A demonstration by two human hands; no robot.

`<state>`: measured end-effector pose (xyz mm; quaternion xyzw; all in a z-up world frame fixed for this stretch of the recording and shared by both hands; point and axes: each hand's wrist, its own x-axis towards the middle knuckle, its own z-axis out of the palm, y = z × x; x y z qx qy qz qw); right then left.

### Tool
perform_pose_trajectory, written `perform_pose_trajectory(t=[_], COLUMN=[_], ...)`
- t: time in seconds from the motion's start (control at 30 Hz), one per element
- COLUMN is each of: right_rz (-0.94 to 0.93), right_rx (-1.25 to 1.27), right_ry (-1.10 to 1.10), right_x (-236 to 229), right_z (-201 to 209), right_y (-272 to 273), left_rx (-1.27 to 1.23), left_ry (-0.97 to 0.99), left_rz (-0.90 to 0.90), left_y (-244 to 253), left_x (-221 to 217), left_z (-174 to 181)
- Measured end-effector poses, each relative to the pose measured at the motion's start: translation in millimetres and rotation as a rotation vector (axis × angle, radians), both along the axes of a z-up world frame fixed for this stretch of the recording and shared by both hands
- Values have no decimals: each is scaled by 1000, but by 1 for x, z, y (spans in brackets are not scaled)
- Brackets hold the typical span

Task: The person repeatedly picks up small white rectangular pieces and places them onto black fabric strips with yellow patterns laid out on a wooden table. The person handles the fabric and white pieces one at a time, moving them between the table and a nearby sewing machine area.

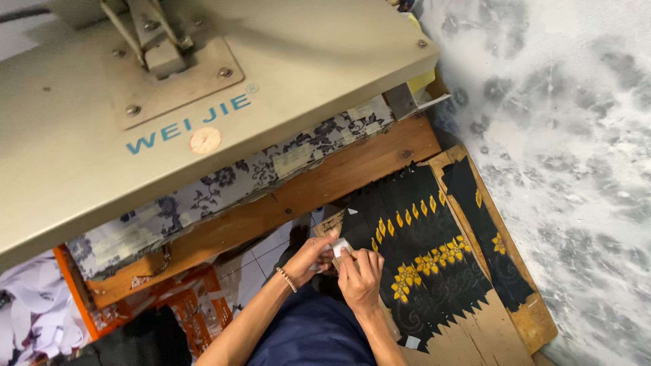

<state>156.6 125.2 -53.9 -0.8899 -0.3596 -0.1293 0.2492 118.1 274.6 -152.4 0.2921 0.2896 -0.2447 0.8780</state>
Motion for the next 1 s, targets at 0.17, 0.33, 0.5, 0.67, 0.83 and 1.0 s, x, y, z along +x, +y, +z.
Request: perform_pose_trajectory(t=[0.17, 0.33, 0.5, 0.67, 0.83, 1.0], right_rz=[-67, -442, -389, -438, -552, -546], right_rx=[27, 569, 658, 704, 660, 618], right_ry=[211, 1058, 1418, 1369, 1323, 1120], right_x=[6, 24, 26, 24, 42, 49], right_z=[-16, -61, -126, -179, -227, -253], right_y=[-6, -33, -62, -70, -60, -48], left_rx=[169, 561, 966, 1037, 1291, 1297], left_ry=[-141, -217, -464, -312, -295, -130], left_rz=[-78, -399, -637, -650, -416, -462], left_y=[1, -3, -12, -26, -25, -24], left_x=[21, 36, 48, 54, 52, 58], left_z=[-8, -32, -55, -68, -74, -76])
